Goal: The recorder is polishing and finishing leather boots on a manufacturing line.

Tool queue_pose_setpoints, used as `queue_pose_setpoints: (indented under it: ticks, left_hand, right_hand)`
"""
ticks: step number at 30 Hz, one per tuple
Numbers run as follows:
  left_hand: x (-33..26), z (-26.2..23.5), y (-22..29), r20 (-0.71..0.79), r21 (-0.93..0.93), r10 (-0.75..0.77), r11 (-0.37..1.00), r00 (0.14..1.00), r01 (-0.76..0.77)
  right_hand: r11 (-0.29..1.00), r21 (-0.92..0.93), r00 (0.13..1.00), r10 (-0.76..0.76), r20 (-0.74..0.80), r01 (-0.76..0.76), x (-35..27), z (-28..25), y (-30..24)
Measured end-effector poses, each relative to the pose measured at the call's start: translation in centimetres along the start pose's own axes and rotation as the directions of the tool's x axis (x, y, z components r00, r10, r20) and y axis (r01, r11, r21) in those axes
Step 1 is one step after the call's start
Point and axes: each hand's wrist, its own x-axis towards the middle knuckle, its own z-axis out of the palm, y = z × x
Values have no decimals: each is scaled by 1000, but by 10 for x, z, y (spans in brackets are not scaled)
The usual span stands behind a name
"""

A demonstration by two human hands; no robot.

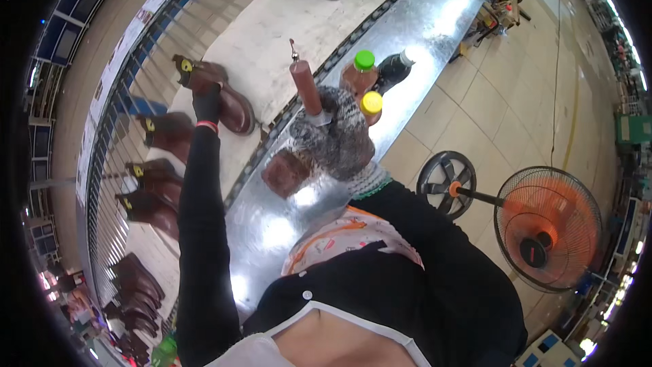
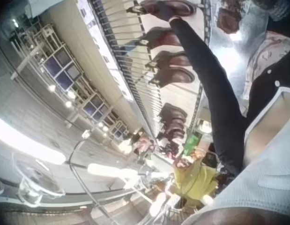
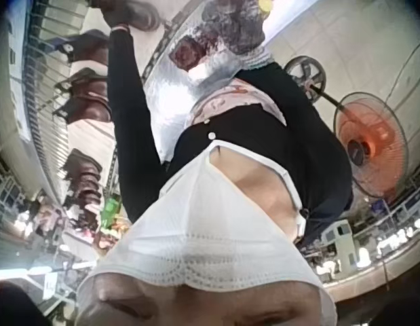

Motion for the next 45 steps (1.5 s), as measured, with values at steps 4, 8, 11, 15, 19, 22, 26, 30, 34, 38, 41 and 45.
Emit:
queue_pose_setpoints:
  ticks: [4, 8, 11, 15, 19, 22, 26, 30, 34, 38, 41, 45]
  left_hand:
    - [-62, -46, 54, 175, -452, -523, 710, 834, 540]
    - [-138, -110, 74, 426, -698, -466, 375, 775, 610]
    - [-211, -150, 78, 209, -674, -499, 549, 841, 494]
    - [-298, -199, 88, 59, -693, -548, 579, 834, 429]
    - [-370, -204, 93, -250, -544, -504, 780, 827, 311]
    - [-407, -199, 90, -367, -480, -485, 830, 794, 285]
    - [-427, -188, 78, -447, -247, -432, 901, 783, 356]
    - [-428, -170, 71, -408, 0, -410, 894, 816, 449]
    - [-415, -173, 72, -295, -332, -383, 900, 875, 283]
    - [-391, -199, 71, -258, -739, -334, 672, 907, 37]
    - [-349, -229, 58, -110, -455, -125, 888, 986, 62]
    - [-305, -235, 38, 265, -578, -256, 729, 930, 366]
  right_hand:
    - [931, -365, 983, 57, 176, 12, -31, -22, 13]
    - [907, -421, 944, 125, 304, 15, -83, -32, 41]
    - [885, -459, 901, 260, 346, -79, -109, -34, 69]
    - [746, -664, 878, 280, 389, 56, -126, -36, 102]
    - [628, -778, 796, 461, 392, 19, -126, -52, 120]
    - [479, -870, 792, 485, 372, 115, -128, -58, 130]
    - [618, -775, 848, 333, 413, 135, -135, -62, 137]
    - [666, -739, 876, 292, 384, 102, -135, -47, 146]
    - [671, -728, 871, 264, 415, 143, -136, -43, 144]
    - [909, -137, 859, 416, 299, -393, -143, -39, 131]
    - [847, 61, 784, 458, 419, -527, -147, -35, 112]
    - [865, -138, 780, 495, 382, -482, -150, -27, 86]
